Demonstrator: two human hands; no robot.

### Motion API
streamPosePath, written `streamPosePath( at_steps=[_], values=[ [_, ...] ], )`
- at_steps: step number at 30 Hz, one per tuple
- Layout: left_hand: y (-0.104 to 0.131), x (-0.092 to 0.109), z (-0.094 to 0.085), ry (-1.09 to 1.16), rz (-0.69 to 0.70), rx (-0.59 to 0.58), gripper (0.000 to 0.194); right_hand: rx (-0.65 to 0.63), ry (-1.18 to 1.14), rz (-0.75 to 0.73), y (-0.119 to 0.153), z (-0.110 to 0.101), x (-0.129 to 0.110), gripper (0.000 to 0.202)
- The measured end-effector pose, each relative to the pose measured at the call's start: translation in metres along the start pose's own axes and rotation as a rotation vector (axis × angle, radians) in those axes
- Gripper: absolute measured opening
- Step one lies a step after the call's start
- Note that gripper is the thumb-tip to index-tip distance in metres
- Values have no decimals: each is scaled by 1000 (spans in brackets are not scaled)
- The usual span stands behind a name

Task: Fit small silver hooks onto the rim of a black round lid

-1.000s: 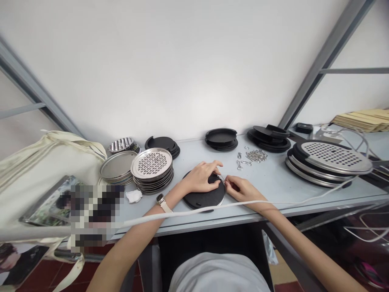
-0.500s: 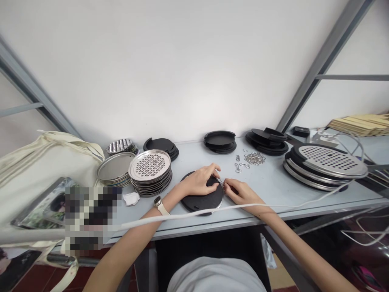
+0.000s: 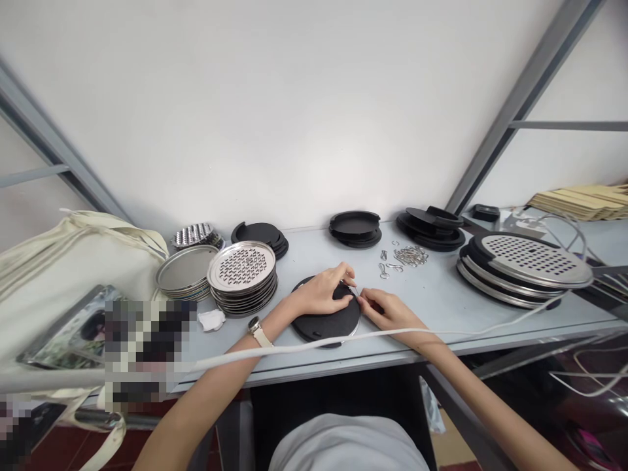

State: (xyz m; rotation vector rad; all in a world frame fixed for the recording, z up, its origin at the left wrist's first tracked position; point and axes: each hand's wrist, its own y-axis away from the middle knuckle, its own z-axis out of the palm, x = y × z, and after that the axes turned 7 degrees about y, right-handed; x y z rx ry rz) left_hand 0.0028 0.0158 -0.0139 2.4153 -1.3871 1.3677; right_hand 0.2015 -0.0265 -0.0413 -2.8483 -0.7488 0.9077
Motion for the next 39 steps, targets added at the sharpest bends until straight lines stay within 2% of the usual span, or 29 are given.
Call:
streamPosePath(
  at_steps=[15, 32, 39],
  values=[
    [-1, 6, -5, 136, -116, 2, 39, 8, 10, -16, -1, 1, 1, 29],
    [0, 3, -6, 206, -118, -23, 35, 37, 39, -45, 2, 0, -2, 27],
    [0, 2, -5, 205, -112, -9, 35, 54, 1, -10, 1, 1, -1, 28]
  ],
)
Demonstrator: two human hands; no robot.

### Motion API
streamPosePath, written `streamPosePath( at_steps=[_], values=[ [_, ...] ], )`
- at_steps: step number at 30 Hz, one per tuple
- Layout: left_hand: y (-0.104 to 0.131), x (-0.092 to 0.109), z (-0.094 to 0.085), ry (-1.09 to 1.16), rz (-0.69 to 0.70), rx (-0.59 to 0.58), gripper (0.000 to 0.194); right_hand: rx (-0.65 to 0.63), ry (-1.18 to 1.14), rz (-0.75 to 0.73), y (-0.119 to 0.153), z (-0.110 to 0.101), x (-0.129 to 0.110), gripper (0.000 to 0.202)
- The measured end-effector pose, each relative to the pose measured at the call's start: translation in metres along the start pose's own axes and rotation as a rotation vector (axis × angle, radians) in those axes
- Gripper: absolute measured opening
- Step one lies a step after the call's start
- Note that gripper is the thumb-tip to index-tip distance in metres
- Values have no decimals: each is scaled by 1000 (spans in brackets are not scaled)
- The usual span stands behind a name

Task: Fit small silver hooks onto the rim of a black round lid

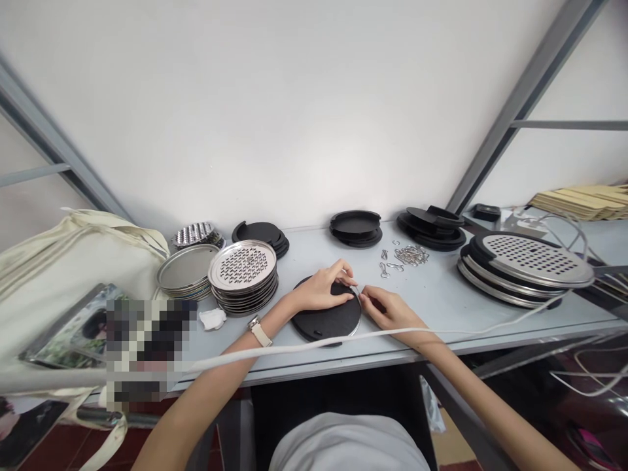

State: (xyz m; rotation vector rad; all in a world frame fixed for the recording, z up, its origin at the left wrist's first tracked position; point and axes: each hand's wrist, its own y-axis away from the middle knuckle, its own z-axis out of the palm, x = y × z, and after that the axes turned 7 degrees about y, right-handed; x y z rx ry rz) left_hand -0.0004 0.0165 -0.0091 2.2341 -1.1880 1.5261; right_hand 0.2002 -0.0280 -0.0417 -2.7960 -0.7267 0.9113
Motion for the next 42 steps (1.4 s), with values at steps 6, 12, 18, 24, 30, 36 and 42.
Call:
streamPosePath(
  at_steps=[6, 12, 18, 24, 30, 36, 42],
  values=[
    [0, 0, -1, 3, -7, 2, 37, 32, -6, 23, -1, 2, 4, 28],
    [1, -3, -1, 30, 5, 1, 35, 39, -10, 31, -1, 0, 2, 28],
    [1, -4, 0, 46, 27, -30, 31, 82, -37, 65, -2, -5, 6, 30],
    [0, -5, 0, -32, 82, -17, 29, 42, -25, 45, -2, -4, 5, 30],
    [-1, -5, 0, -154, 89, 18, 29, 75, 14, 57, -4, -2, 2, 30],
    [0, -4, 0, -196, 66, 19, 29, 24, 74, 33, -8, 0, -2, 29],
    [-1, -1, 0, -297, 97, 20, 23, 20, 59, 4, -6, -2, -2, 29]
  ],
)
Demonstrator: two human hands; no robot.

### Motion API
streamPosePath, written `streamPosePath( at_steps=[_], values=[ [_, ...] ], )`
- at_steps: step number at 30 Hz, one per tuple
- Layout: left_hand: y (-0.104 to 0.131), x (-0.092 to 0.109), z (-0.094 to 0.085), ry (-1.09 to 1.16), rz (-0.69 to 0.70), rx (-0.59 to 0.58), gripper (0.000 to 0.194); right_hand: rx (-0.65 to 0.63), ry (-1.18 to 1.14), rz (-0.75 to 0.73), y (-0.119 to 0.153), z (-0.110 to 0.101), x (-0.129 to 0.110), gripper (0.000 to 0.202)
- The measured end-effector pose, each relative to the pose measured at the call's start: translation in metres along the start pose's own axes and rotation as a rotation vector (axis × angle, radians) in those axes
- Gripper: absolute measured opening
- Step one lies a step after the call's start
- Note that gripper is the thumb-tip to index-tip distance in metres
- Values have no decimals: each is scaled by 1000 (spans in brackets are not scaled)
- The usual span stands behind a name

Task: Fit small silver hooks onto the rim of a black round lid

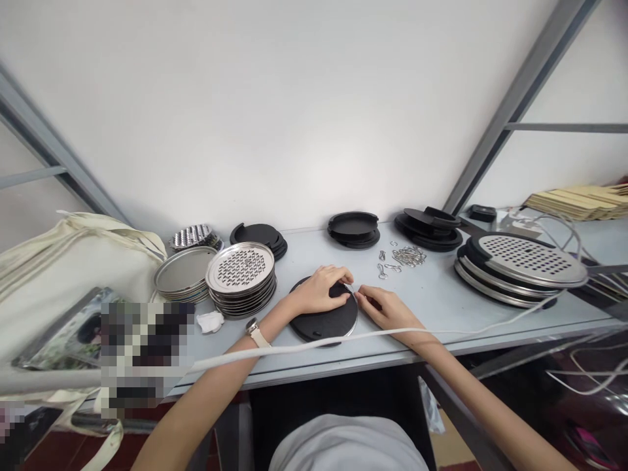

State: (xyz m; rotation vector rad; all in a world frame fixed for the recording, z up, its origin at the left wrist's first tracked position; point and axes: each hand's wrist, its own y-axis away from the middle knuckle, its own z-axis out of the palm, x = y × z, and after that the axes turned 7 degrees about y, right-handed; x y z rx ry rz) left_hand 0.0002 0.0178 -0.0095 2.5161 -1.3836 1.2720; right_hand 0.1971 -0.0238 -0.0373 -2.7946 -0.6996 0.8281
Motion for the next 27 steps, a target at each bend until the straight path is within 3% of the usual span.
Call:
streamPosePath(
  at_steps=[27],
  values=[
    [1, -3, -1, 195, 45, -49, 24, -14, -70, 5, 5, 4, 5, 26]
  ],
)
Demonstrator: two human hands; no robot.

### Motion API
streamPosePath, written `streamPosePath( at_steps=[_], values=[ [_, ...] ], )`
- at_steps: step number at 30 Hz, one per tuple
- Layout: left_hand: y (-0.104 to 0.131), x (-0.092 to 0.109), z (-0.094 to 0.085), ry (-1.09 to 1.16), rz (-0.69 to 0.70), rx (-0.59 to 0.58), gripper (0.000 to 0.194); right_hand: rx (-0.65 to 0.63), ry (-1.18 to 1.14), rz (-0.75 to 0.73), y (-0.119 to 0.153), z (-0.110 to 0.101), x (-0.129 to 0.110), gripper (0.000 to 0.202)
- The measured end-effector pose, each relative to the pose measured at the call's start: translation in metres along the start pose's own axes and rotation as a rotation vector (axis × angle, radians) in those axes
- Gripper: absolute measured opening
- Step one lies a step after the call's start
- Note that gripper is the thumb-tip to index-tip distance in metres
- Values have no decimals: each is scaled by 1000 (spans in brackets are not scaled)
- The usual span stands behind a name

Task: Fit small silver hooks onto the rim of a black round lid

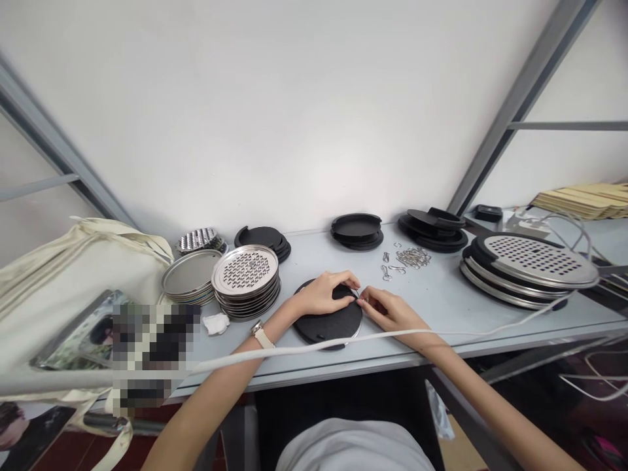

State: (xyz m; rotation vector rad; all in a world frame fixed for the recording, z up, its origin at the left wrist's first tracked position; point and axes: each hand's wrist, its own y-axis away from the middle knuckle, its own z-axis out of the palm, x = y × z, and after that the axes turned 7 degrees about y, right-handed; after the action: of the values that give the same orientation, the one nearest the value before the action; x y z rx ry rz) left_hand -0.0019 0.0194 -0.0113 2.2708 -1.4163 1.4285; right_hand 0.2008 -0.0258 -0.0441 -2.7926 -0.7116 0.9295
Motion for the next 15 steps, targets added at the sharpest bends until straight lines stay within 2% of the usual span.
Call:
streamPosePath(
  at_steps=[15],
  values=[
    [1, 0, 0, 40, -55, 8, 27, -3, 25, 17, 0, -1, -4, 26]
  ],
)
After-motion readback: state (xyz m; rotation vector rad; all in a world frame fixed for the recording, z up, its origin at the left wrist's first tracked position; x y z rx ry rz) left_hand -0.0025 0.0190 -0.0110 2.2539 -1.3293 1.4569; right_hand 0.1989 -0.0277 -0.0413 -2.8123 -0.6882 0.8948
